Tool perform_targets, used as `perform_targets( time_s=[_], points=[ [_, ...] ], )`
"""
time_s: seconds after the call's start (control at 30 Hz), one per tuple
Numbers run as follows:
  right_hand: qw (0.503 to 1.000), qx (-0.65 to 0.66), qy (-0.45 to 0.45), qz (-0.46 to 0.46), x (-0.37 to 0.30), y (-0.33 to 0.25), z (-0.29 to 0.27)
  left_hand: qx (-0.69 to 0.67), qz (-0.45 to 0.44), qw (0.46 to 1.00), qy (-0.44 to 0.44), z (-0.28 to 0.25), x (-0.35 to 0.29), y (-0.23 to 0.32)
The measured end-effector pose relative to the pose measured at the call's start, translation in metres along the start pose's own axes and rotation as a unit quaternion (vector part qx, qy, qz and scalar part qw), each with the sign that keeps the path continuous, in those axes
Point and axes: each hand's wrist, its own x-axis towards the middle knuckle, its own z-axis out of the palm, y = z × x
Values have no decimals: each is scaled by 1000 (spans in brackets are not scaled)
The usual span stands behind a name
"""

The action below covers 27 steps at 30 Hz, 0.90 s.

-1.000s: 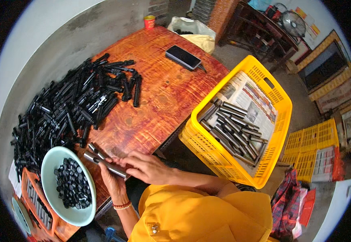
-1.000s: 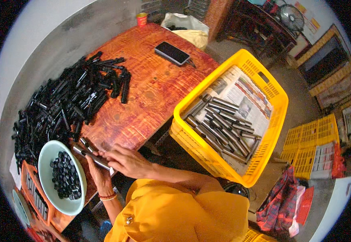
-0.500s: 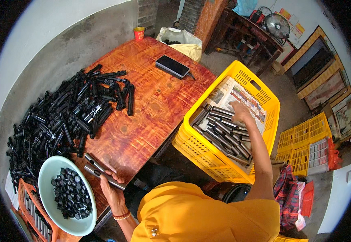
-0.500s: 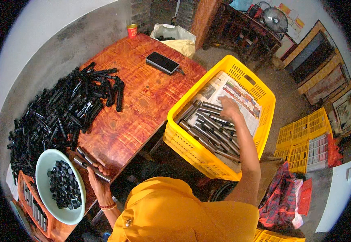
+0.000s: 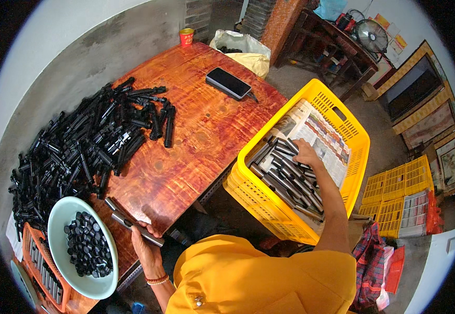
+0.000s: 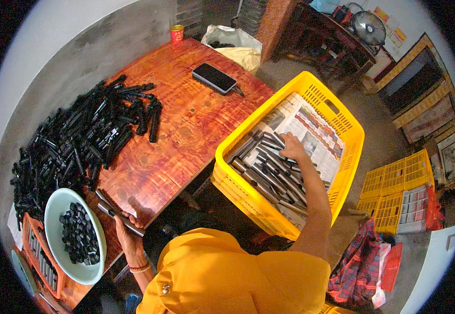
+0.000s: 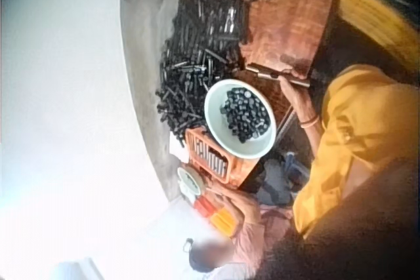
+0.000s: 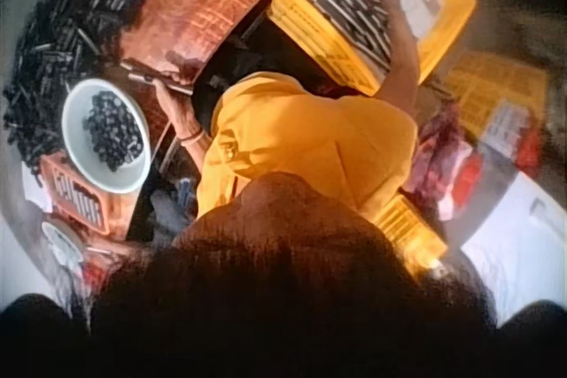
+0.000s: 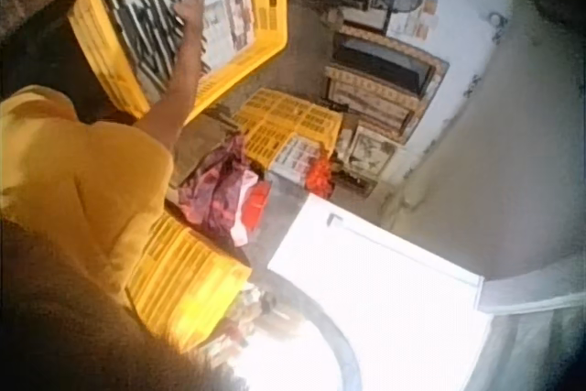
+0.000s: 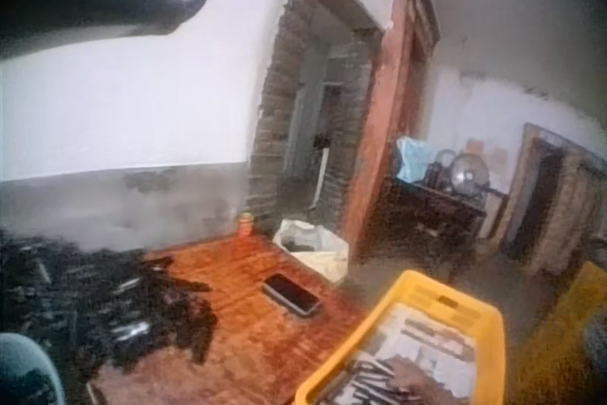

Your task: The person sits at a wooden table and assembles small black cylindrical parts. They pick up a metal rod and a black plastic cap, fit the cap onto the rod, and place the assembled unit on the table. The person repeats this process with multiple parts from a large pile on the table.

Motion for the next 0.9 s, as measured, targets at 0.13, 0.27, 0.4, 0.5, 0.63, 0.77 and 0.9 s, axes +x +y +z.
perform_targets(
  time_s=[0.13, 0.27, 0.4, 0.5, 0.63, 0.77, 0.9],
  points=[
    [999, -40, 13, -20, -4, -8, -3, 30, 0, 1000, 6, 4, 0, -4],
    [990, -19, 116, -79, -9, -11, 3, 13, -12, 999, 31, 4, -2, -5],
    [995, -29, 95, 3, -18, -6, 4, 64, -11, 997, 44, 4, -2, 1],
    [995, -40, 89, 20, -22, 4, 3, 62, -5, 998, 23, 0, 0, 4],
    [971, -71, 226, -4, -23, 3, -18, 45, 19, 998, 37, -16, -7, 4],
    [941, -55, 333, -23, -23, -10, -52, 63, 21, 997, 36, -24, -10, 7],
    [952, 162, 256, -41, -42, -116, -106, 43, 1, 999, 33, -26, -10, 8]
  ],
)
